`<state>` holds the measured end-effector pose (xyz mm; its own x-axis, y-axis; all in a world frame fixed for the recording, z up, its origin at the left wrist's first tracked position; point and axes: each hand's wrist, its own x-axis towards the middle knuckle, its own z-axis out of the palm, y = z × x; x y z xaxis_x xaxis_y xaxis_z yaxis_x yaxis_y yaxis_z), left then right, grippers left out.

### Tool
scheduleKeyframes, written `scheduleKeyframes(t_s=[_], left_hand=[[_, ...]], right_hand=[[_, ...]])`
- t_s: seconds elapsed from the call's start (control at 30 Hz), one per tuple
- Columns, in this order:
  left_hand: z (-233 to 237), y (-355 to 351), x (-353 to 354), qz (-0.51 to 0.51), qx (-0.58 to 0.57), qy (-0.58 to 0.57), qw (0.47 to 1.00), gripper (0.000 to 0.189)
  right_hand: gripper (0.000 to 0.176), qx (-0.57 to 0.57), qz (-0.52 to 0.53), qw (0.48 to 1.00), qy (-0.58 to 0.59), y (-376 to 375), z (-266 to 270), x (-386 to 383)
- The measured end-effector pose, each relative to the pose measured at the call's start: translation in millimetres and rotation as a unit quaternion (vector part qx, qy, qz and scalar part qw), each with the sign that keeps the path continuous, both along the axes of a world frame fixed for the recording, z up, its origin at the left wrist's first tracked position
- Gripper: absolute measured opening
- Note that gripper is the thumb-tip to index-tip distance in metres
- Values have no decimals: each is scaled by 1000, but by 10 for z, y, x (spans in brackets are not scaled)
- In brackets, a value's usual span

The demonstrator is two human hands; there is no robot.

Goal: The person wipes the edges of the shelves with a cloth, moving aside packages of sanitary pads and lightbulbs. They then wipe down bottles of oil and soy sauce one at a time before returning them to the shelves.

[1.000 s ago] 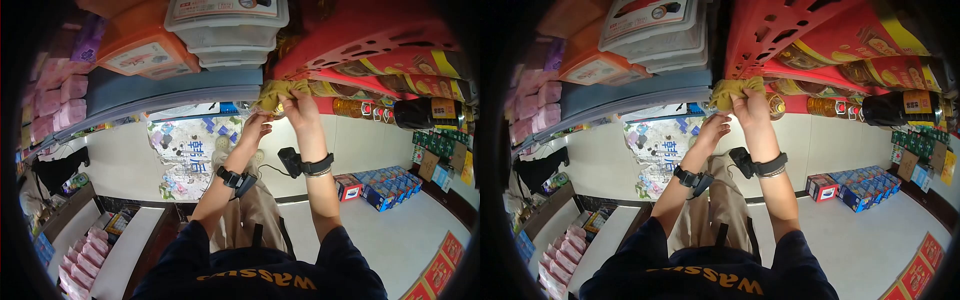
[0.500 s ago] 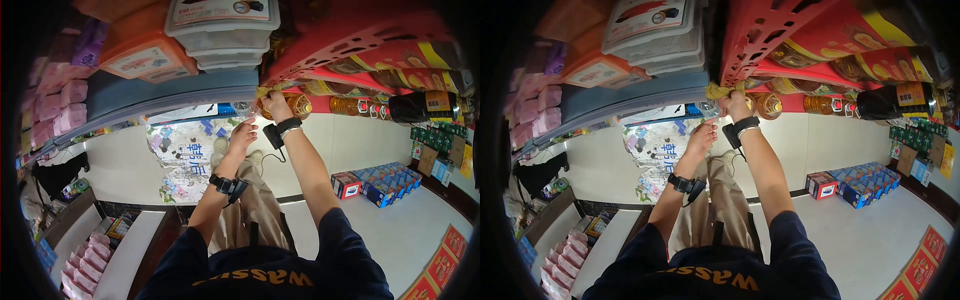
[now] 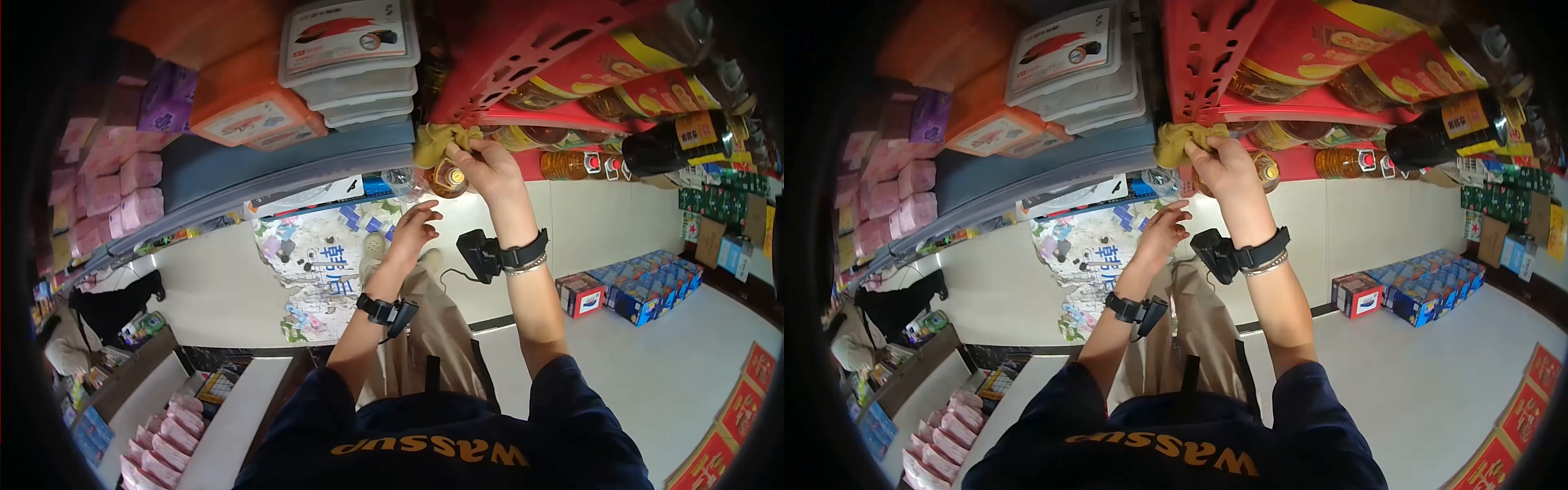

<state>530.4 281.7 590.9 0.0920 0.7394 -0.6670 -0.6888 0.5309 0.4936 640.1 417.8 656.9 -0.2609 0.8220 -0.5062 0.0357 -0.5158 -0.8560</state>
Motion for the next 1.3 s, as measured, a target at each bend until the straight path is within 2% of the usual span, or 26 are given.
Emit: scheduleKeyframes(t_s=[0.07, 0.13, 0.17, 0.2, 0.23, 0.27, 0.33, 0.37, 0.43, 0.5, 0.57, 0.6, 0.63, 0.7, 0.77, 0.83, 0.9, 0.93, 1.0, 1.03, 1.1, 1.13, 1.2, 1.3], left_hand=[[9, -20, 24, -19, 1, 9, 1000, 27], [3, -80, 28, -26, -7, 1, 1000, 27], [3, -86, 20, -31, -11, -6, 999, 27], [3, -104, 16, -32, -14, -12, 999, 27], [30, -118, 6, -32, -15, -13, 999, 27], [65, -130, -2, -21, -15, -16, 1000, 26], [88, -107, 11, -12, -10, -21, 1000, 24], [69, -87, 32, 19, -21, -16, 999, 23], [98, -38, 74, 50, -30, -12, 998, 23], [132, 22, 110, 74, -34, -18, 996, 22], [162, 53, 123, 71, -25, -23, 997, 22], [163, 59, 126, 66, -16, -27, 997, 23], [146, 57, 126, 67, -18, -27, 997, 23], [117, 26, 111, 58, -9, -2, 998, 23], [98, -8, 76, 58, -24, 11, 998, 24], [84, -31, 31, 60, -36, 26, 997, 25], [91, -50, 22, 56, -51, 36, 996, 26], [83, -69, 21, 43, -45, 36, 997, 27], [57, -83, 20, 22, -35, 34, 999, 27], [52, -79, 32, 24, -33, 32, 999, 27], [58, -63, 57, 34, -43, 43, 998, 26], [67, -55, 61, 36, -38, 42, 998, 26], [92, -57, 48, 41, -31, 41, 998, 25], [188, -58, 3, 40, 0, 53, 998, 24]], right_hand=[[23, 12, 29, 999, -28, -60, 311, -5], [25, 9, 93, 980, -174, -167, 856, -56], [25, 10, 92, 980, -175, -145, 851, -3], [26, -165, -145, 965, 143, -117, 842, 104], [26, -310, -355, 768, 433, -106, 865, 183], [26, -310, -357, 769, 431, -134, 919, 263], [19, -148, -346, 806, 456, -231, 1114, 358], [19, -146, -345, 807, 456, -260, 1116, 372], [20, -74, -337, 887, 308, -311, 1027, 396], [18, -66, -346, 890, 290, -361, 958, 247], [19, 90, -385, 891, 221, -481, 955, -54], [20, 204, -372, 893, 150, -478, 921, -207], [22, 325, -339, 883, 5, -468, 837, -293], [26, 474, -288, 817, -157, -413, 730, -450], [29, 540, -319, 755, -192, -257, 467, -605], [29, 530, -315, 760, -203, -138, -102, -585], [29, 642, -264, 684, -225, -76, -284, -591], [29, 641, -263, 686, -224, -81, -289, -577], [29, 500, -191, 843, -54, -95, -234, -539], [29, 502, -189, 842, -54, -100, -177, -545], [25, 635, -245, 714, -162, -124, -66, -565], [25, 639, -244, 712, -161, -168, -109, -523], [26, 621, -144, 719, -277, -294, -265, -403], [29, 591, -195, 722, -301, -398, -210, -245]])
